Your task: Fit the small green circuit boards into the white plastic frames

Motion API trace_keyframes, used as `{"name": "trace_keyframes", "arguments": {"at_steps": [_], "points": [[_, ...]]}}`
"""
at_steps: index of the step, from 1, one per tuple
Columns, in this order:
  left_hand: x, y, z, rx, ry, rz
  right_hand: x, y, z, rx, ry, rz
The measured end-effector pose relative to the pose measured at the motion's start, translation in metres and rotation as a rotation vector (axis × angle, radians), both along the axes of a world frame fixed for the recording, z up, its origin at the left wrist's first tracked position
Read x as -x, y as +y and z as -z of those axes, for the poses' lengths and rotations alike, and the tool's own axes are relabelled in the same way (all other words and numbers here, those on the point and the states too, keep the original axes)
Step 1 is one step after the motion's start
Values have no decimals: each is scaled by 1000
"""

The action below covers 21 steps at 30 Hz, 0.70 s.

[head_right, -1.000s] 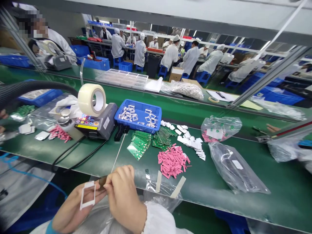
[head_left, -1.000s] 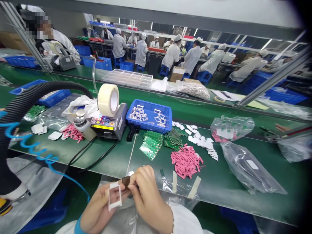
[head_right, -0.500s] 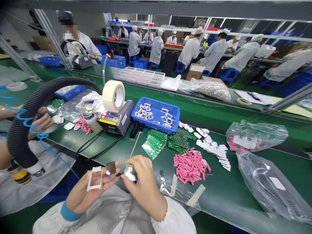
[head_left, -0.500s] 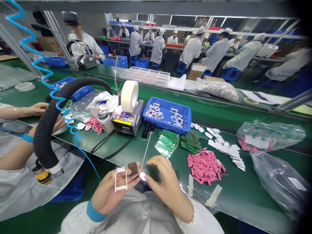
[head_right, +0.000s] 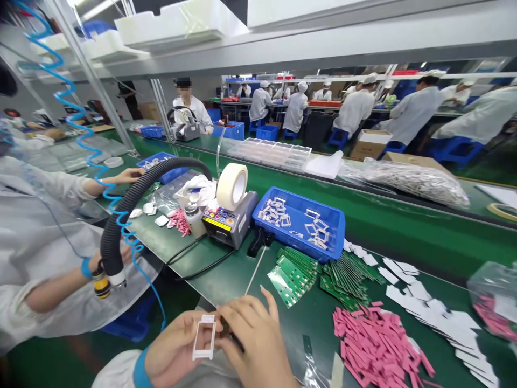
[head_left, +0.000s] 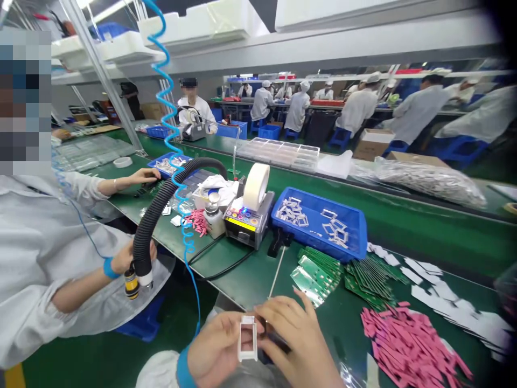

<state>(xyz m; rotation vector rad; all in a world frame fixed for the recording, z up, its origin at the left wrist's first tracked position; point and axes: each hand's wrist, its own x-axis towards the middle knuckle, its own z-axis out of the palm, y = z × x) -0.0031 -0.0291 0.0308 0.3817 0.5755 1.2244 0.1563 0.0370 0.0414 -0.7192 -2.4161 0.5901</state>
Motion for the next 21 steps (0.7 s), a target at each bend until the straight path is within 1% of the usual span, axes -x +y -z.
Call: {"name": "trace_keyframes", "arguments": {"at_steps": [3,5,7,10,13,15,16,18,20,21], "points": [[4,1,4,3,-126,138,0,-3,5,339,296,-28],[5,0,6,-11,-179,214,3,-8,10,548,499,-82],[4,-2,10,-44,-203,226,7,-12,15,665,630,-136],[0,-6,11,-87,-219,188,11,-17,19,733,693,-185],[-4,-8,2,-94,-202,134,8,-20,12,736,660,-200],[-6,-9,-9,-114,-128,105,2,-21,2,675,627,-129],[-6,-9,-14,-131,-71,98,-1,-22,-4,615,601,-67],[-6,-9,-23,-172,69,104,-7,-22,-17,435,513,63],[-4,-10,-27,-218,212,127,-10,-22,-26,250,383,160],[-3,-10,-27,-248,274,138,-11,-22,-29,186,329,191]]}}
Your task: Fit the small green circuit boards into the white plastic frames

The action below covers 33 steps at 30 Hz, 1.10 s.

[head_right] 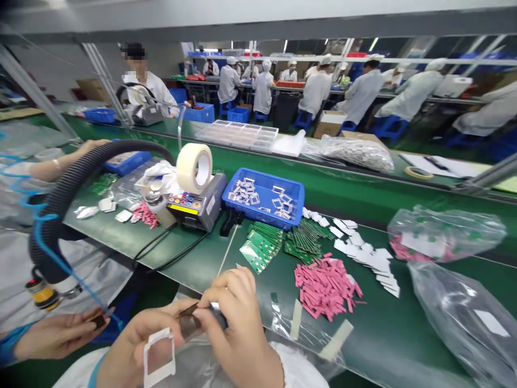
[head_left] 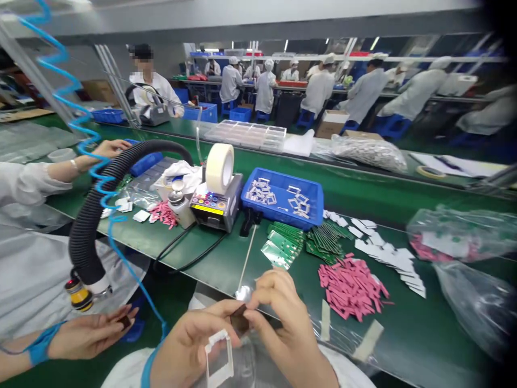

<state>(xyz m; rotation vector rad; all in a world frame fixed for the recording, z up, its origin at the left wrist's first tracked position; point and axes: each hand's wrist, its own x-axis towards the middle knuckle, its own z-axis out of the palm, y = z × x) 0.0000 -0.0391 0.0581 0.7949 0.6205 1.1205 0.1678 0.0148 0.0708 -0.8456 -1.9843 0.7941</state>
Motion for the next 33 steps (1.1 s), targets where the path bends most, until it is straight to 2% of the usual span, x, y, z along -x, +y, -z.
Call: {"name": "trace_keyframes", "arguments": {"at_steps": [2,5,9,13,17,20,21,24,26,27,29,33], "points": [[2,0,3,-80,86,18,-1,0,-3,-48,-74,42],[3,0,8,-161,158,36,-2,-2,-1,-25,-112,67],[6,1,12,-163,224,72,-2,-1,4,51,-121,62],[4,4,13,-72,217,58,0,0,5,130,-170,31],[0,10,18,145,-73,-73,1,-5,10,123,-143,-6],[5,15,21,241,-255,-161,0,-3,28,193,-35,22],[8,15,22,260,-289,-173,0,1,37,215,-64,49],[14,16,21,297,-349,-157,0,17,65,185,-311,138],[15,15,18,291,-362,-131,0,26,73,148,-427,172],[14,14,16,284,-361,-117,-1,28,72,144,-429,176],[11,14,11,266,-336,-87,-3,29,56,126,-340,139],[5,15,3,264,-242,-43,-5,23,5,-22,-155,-138]]}}
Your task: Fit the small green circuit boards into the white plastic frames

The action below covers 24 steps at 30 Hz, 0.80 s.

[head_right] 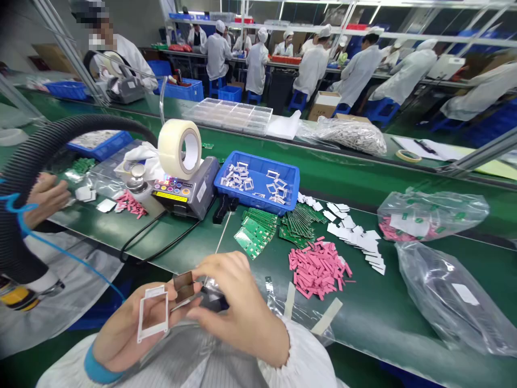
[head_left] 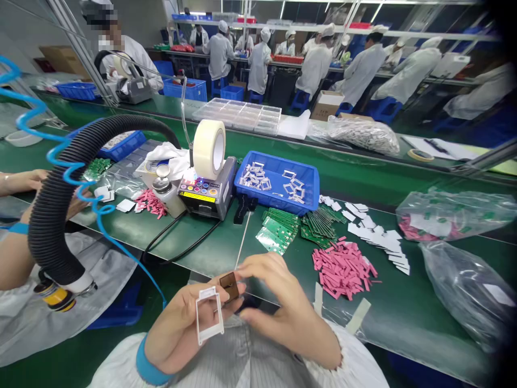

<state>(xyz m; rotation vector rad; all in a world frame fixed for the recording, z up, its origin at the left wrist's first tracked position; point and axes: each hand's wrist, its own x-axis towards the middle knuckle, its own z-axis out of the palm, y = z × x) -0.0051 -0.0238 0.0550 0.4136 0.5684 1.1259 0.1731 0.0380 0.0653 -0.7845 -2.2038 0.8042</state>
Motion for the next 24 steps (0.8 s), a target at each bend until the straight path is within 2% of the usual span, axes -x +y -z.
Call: {"name": "trace_keyframes", "arguments": {"at_steps": [2,4,10,15,17,19,22,24], "points": [[-2,0,-2,24,48,11,3,-1,-15,-50,-55,-88],[-3,0,-4,38,90,16,8,-1,-19,-94,-114,-78],[-4,2,-5,10,138,34,13,2,-8,-368,-180,28],[3,2,-4,-37,205,23,-7,14,-8,-579,-292,96],[2,3,0,-66,257,-3,-16,18,-10,-598,-309,153],[-2,5,4,-88,255,-49,-21,17,-12,-565,-233,210],[-14,10,9,-73,152,-90,-18,6,-16,-530,-43,294],[-22,12,9,-58,101,-56,-12,-4,-16,-549,17,347]]}}
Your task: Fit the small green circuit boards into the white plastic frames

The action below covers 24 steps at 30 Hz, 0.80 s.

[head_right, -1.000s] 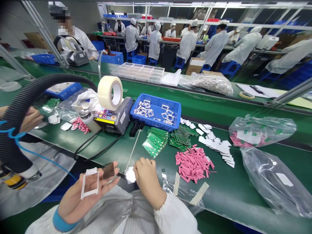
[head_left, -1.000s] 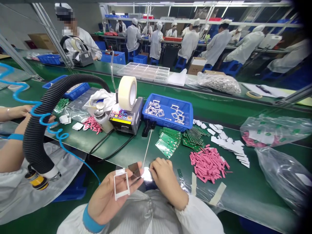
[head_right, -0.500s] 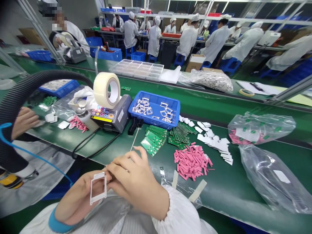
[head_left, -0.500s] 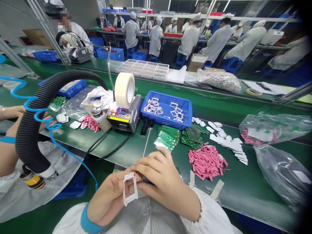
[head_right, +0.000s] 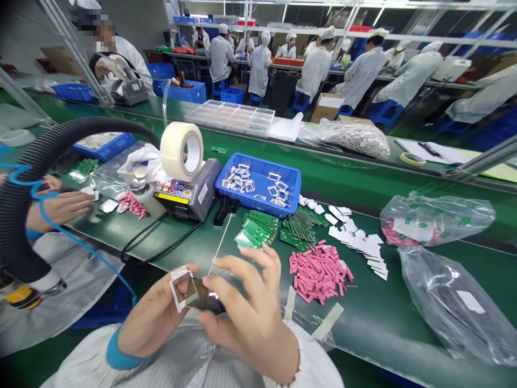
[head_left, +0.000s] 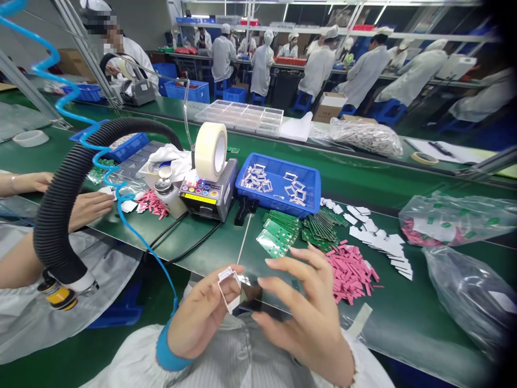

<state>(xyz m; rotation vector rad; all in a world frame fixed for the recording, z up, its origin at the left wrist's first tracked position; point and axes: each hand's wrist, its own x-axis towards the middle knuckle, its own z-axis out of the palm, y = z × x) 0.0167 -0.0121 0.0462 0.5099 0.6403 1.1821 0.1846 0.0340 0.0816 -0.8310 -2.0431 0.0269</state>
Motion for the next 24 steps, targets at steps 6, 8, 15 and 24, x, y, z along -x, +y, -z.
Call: {"name": "trace_keyframes", "arguments": {"at_steps": [6,8,15,24], "points": [[-9,2,-5,-4,-32,80,8,-9,7,40,-69,-84],[-10,2,-4,-12,-27,87,6,-8,8,48,-78,-119],[-11,-1,10,8,-11,91,-3,-4,2,52,-182,-193],[-19,-5,23,316,-23,-158,11,-22,24,47,-502,-38]]}}
